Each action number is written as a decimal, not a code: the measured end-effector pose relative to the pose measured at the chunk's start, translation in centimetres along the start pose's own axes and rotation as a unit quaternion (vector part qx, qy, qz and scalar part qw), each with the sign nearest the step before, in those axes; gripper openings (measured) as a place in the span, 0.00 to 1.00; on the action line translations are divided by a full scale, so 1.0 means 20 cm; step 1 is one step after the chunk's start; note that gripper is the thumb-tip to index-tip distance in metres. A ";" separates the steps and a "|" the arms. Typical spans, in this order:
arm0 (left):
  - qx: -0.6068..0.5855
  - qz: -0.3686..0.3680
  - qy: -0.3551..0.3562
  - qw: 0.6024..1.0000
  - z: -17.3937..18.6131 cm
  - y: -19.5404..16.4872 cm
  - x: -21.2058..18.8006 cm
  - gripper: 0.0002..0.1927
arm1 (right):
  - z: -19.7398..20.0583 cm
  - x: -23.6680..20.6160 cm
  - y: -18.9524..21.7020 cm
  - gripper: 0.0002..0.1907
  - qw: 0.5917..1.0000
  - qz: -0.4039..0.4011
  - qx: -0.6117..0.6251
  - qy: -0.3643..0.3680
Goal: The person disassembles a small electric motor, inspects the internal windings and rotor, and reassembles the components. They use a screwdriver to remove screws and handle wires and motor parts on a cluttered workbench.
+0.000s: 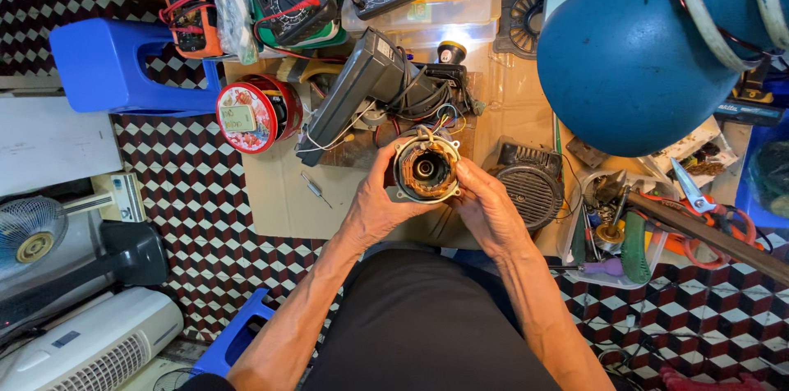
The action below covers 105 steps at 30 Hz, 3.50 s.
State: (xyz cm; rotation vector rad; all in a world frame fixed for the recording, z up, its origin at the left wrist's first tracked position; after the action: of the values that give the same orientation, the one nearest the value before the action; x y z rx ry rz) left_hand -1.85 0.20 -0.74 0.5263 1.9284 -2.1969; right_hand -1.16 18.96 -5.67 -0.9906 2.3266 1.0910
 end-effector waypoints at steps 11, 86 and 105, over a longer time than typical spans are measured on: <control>0.005 -0.002 -0.019 1.000 0.27 0.09 -0.11 0.46 | -0.20 0.10 -0.20 0.26 1.000 -0.016 0.017 0.002; -0.574 0.077 0.057 0.813 1.70 0.19 -1.80 0.36 | -2.25 -0.60 -1.39 0.48 0.832 0.211 -0.494 -0.142; -0.611 0.183 0.074 0.767 1.88 0.60 -1.50 0.47 | -2.26 -0.31 -1.48 0.51 0.802 0.206 -0.531 -0.182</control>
State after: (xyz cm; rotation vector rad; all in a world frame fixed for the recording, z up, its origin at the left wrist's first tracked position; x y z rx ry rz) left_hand 24.44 -41.70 3.00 0.6922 2.4918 -0.3830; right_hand 22.73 -26.84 11.21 -0.4427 1.5217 2.6245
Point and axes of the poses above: each hand's wrist, its own x-axis towards the middle knuckle, its own z-axis out of the back of the hand, y = z × x, the point moved 2 cm from there along x, towards the middle knuckle, and after that the axes turned 10 degrees about -x, right-handed, at the moved point
